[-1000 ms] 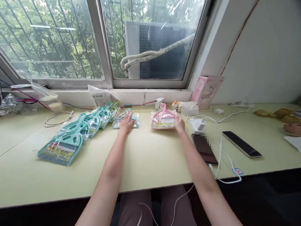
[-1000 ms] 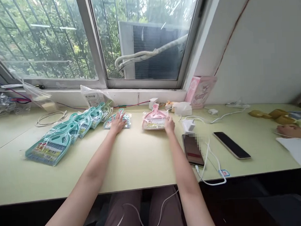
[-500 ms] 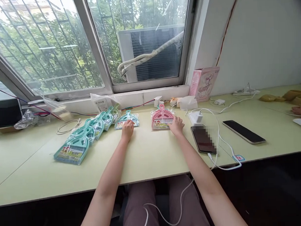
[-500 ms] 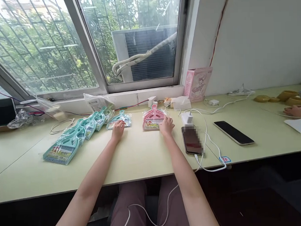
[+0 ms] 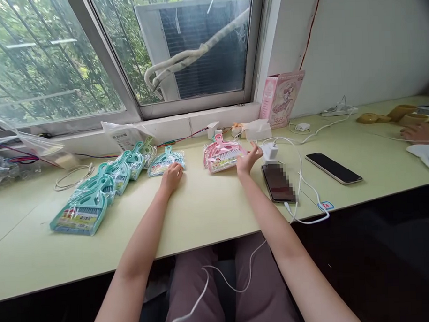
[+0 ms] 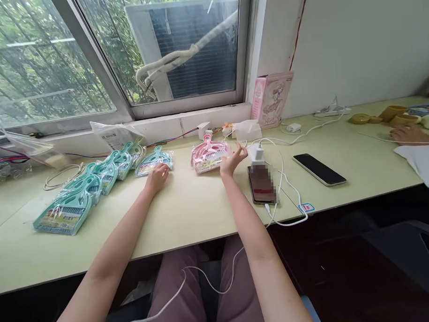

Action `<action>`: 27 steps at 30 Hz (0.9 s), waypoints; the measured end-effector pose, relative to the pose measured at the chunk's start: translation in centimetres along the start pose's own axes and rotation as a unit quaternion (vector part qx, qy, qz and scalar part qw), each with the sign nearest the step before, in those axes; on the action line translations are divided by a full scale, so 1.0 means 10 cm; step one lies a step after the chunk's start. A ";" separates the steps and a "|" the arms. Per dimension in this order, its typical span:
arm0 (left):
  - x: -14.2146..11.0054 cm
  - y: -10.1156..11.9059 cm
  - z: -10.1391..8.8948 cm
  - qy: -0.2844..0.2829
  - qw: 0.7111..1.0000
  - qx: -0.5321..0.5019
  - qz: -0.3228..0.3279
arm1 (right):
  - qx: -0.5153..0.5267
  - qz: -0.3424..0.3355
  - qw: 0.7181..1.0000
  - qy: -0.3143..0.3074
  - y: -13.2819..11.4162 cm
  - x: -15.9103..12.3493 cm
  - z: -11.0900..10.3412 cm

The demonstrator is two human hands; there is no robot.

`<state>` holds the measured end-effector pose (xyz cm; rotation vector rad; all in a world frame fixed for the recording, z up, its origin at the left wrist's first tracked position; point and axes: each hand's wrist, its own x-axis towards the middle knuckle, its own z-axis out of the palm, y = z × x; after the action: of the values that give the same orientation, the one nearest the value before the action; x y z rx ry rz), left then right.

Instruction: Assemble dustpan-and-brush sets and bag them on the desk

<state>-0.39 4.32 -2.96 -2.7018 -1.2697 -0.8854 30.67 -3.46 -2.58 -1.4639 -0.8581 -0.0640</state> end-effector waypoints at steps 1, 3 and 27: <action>0.00 0.01 0.00 -0.004 1.000 0.002 -0.004 | 0.019 0.009 1.000 0.022 -0.02 0.01 0.00; -0.01 0.04 -0.01 -0.015 1.000 0.017 -0.020 | 0.052 0.059 0.995 0.054 -0.03 0.04 -0.01; -0.07 -0.04 -0.07 -0.015 0.979 0.053 -0.195 | 0.085 0.139 0.984 0.069 -0.05 0.08 -0.03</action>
<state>-1.36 3.88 -2.79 -2.4343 -1.8357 -0.7742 31.10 -3.41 -1.66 -1.3880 -0.5283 0.1123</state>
